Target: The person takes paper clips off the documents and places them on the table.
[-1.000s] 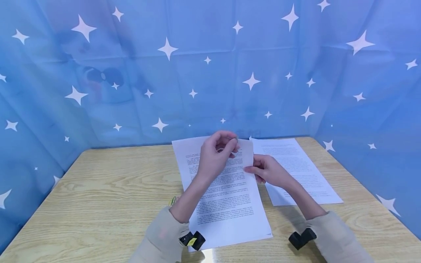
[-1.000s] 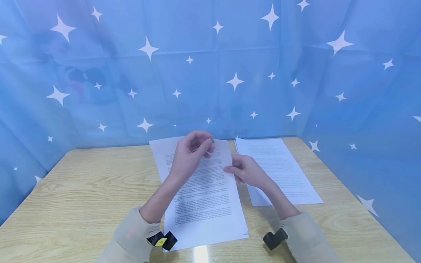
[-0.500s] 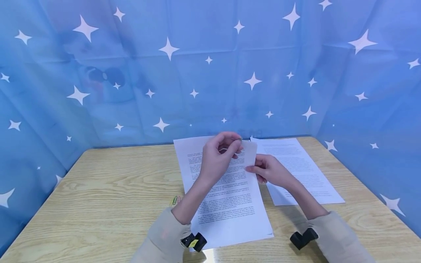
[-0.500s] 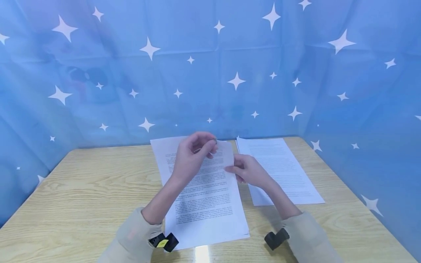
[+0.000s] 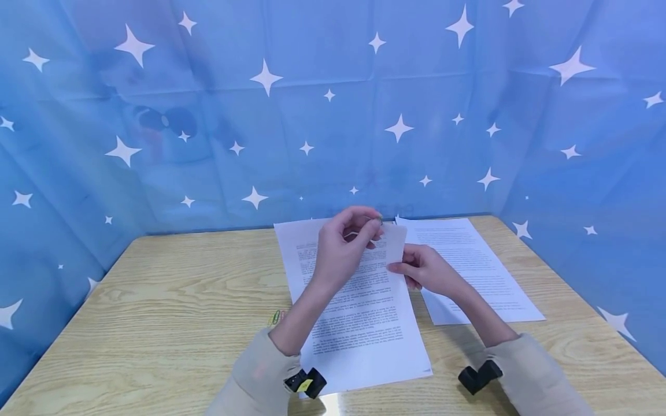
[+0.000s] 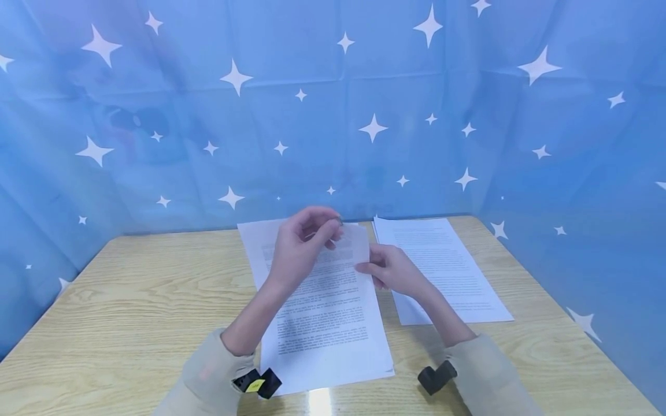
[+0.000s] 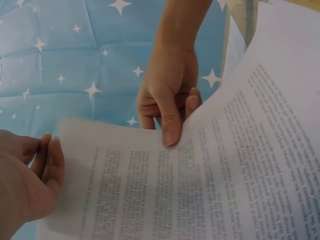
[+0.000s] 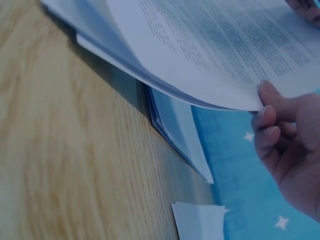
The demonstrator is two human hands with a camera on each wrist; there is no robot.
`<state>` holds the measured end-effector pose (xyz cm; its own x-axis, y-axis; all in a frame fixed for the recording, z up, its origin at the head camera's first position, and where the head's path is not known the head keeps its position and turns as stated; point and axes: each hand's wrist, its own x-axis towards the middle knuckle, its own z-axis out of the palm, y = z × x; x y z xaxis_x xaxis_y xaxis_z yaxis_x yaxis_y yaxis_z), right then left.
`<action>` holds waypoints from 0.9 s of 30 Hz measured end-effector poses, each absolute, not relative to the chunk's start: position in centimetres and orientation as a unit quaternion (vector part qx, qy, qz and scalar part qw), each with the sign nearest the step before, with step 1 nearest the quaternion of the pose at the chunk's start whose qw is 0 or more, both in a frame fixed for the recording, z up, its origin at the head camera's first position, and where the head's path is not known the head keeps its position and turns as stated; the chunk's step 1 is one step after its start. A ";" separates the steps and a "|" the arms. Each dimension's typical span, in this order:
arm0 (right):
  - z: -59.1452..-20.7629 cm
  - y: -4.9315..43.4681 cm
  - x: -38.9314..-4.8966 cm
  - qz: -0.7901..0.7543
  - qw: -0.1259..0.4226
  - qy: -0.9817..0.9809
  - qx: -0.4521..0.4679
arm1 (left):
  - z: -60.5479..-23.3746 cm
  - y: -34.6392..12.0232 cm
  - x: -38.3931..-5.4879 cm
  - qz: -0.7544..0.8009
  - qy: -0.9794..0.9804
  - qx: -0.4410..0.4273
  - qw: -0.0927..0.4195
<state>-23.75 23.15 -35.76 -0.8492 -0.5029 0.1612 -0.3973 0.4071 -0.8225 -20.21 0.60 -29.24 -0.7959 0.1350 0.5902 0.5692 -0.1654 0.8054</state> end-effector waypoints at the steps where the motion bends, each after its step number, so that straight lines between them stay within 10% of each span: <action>1: -35.8 23.2 -23.8 -0.473 0.057 0.838 -0.267 | -29.1 0.6 -20.1 -0.712 -0.626 -0.280 0.154; 27: -35.6 23.2 -23.7 -0.462 0.044 0.845 -0.266 | -28.7 -1.2 -18.9 -0.684 -0.660 -0.269 0.154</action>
